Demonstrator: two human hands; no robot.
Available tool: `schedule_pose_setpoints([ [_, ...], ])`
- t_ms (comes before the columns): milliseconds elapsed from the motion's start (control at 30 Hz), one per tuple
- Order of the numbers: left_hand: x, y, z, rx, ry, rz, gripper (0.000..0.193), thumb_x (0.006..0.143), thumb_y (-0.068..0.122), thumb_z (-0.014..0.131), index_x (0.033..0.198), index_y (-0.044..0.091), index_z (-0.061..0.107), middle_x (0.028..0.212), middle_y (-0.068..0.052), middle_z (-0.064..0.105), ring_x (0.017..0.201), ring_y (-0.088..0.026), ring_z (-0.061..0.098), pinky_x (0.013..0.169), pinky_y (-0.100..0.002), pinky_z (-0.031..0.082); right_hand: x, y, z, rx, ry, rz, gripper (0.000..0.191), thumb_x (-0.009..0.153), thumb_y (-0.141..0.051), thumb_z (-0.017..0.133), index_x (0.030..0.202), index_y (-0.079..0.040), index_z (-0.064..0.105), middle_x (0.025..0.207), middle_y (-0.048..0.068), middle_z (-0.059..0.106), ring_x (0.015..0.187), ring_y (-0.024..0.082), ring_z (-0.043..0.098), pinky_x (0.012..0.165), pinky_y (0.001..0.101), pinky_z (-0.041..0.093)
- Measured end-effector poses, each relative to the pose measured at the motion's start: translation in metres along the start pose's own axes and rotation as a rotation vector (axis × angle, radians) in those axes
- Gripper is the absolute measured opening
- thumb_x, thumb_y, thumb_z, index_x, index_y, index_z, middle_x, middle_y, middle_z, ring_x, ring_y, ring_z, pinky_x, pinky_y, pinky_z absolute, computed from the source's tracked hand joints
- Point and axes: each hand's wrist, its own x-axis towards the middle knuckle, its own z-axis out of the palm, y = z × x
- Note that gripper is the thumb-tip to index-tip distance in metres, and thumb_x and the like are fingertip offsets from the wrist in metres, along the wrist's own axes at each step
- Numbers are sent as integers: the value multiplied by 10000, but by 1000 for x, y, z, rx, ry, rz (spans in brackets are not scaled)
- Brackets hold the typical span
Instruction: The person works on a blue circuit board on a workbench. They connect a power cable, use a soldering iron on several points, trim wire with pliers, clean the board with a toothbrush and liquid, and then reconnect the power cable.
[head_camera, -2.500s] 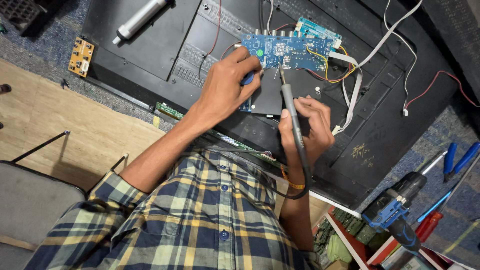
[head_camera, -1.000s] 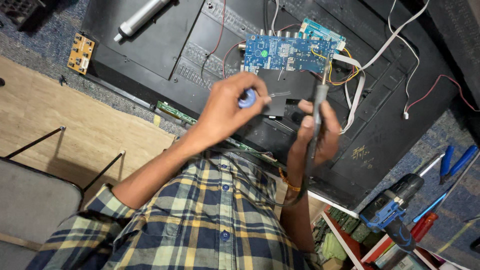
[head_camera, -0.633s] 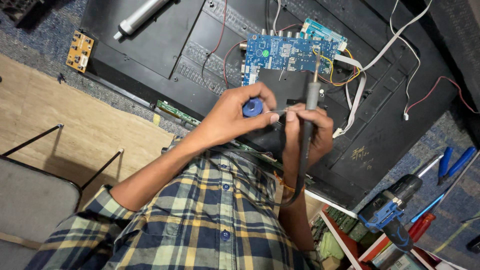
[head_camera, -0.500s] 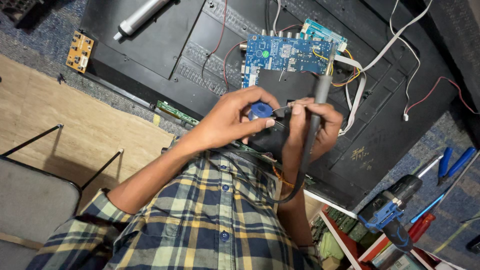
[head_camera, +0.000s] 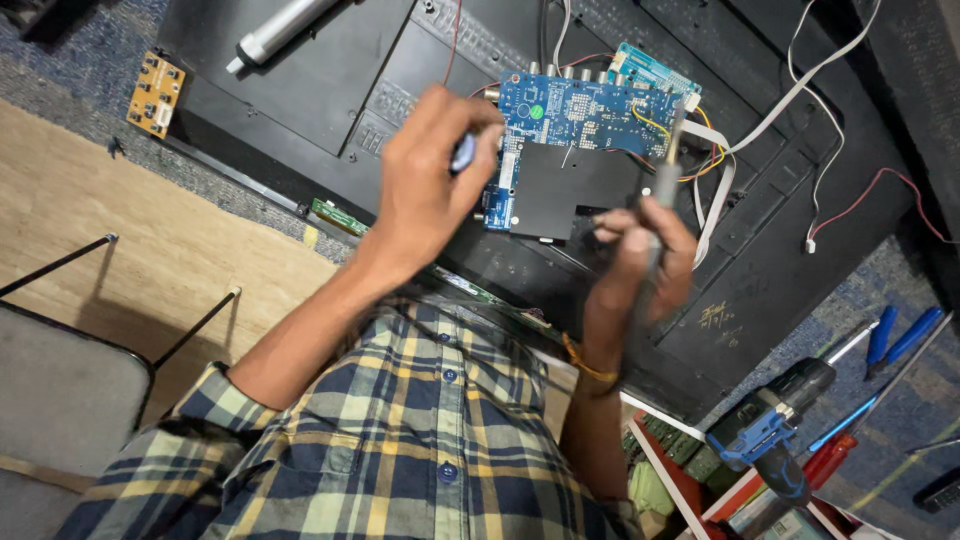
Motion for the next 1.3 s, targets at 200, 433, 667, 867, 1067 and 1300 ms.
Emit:
schedule_pose_setpoints([
  [200, 1, -15, 7, -18, -17, 26, 126, 986, 26, 758, 1057, 10, 656, 965, -112, 590, 855, -259, 632, 753, -360, 511, 1, -10, -33, -119, -154, 35, 255, 1055, -100, 665, 1227, 36, 535, 1038, 145, 727, 941, 209, 727, 890, 327, 615],
  [433, -1, -18, 23, -79, -33, 18, 146, 990, -12, 732, 1085, -10, 621, 1014, -141, 562, 940, -291, 615, 828, -378, 507, 25, 17, -43, -86, -59, -51, 260, 1006, -127, 681, 1171, 72, 660, 1072, 162, 657, 843, 232, 720, 784, 319, 608],
  [667, 6, -21, 31, -62, -44, 10, 152, 945, -16, 739, 1032, -1, 616, 997, -118, 572, 973, -290, 594, 855, -390, 499, 59, 47, -35, -145, -146, -189, 303, 1026, -226, 697, 1088, 67, 650, 1052, 179, 692, 1013, 265, 664, 972, 372, 542],
  [867, 16, -26, 38, -30, -66, 5, 145, 932, -9, 751, 1012, 0, 630, 974, -118, 564, 941, -302, 577, 831, -401, 486, 65, 47, -32, -154, -181, -215, 323, 1031, -281, 714, 1060, 37, 665, 1049, 151, 684, 983, 262, 696, 949, 371, 567],
  [1067, 24, -32, 42, -21, -110, 3, 158, 927, 1, 764, 999, 4, 623, 968, -122, 557, 950, -315, 576, 826, -411, 480, 71, 51, -33, -152, -217, -183, 311, 1033, -271, 746, 1062, 32, 682, 1039, 146, 688, 988, 272, 712, 947, 372, 575],
  [1300, 27, -35, 42, -22, -128, 15, 168, 934, 9, 764, 1002, 7, 610, 972, -120, 554, 974, -324, 569, 860, -419, 470, 74, 57, -36, -130, -241, -213, 347, 1042, -306, 751, 1045, 32, 670, 1013, 141, 695, 975, 302, 742, 918, 384, 606],
])
